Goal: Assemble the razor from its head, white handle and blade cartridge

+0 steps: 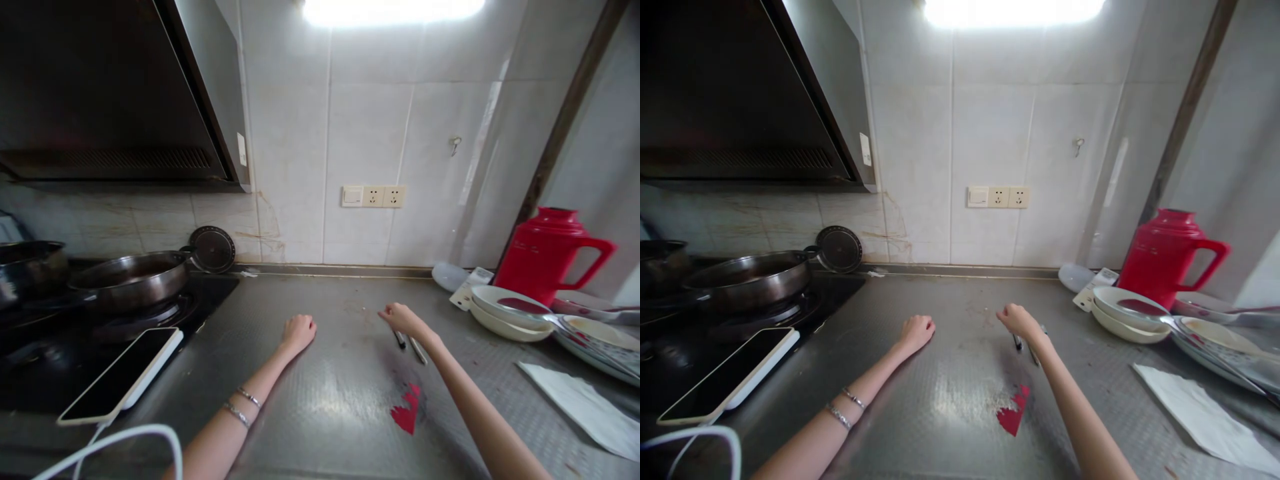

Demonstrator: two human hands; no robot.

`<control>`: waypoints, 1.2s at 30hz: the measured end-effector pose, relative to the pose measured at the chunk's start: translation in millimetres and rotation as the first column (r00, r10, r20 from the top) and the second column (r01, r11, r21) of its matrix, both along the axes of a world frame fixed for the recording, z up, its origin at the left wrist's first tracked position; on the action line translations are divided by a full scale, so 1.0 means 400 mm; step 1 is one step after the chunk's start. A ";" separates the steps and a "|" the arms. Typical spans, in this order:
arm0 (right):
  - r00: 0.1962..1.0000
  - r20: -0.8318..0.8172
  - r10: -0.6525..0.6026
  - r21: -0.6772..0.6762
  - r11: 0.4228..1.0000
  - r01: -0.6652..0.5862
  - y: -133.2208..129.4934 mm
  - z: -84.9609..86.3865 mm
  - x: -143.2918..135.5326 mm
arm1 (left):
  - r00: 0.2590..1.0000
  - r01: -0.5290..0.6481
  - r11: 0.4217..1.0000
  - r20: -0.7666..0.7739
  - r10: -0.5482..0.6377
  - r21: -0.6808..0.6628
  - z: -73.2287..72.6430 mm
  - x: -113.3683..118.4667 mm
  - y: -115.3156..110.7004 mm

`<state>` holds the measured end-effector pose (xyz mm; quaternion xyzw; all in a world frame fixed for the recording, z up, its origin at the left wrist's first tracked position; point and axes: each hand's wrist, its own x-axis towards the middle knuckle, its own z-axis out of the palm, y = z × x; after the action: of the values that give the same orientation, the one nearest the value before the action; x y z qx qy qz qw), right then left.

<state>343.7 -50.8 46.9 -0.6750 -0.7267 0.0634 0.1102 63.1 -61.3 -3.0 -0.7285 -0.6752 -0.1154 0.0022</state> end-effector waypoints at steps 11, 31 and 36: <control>0.995 0.088 -0.054 -0.207 0.976 0.072 -0.041 -0.029 0.055 | 1.000 0.012 1.000 -0.009 -0.012 0.018 0.001 -0.001 0.000; 0.984 0.146 -0.103 -0.303 0.942 0.143 -0.031 -0.050 0.036 | 1.000 -0.017 1.000 -0.003 0.017 -0.019 0.013 0.004 -0.009; 0.987 0.147 -0.067 -0.196 0.976 0.095 -0.045 -0.045 0.023 | 1.000 -0.017 1.000 0.021 0.018 -0.017 0.012 0.003 -0.007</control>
<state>352.9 -68.7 29.0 -0.7147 -0.6942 0.0851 -0.0078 64.4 -64.2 2.0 -0.7213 -0.6826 -0.1172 -0.0101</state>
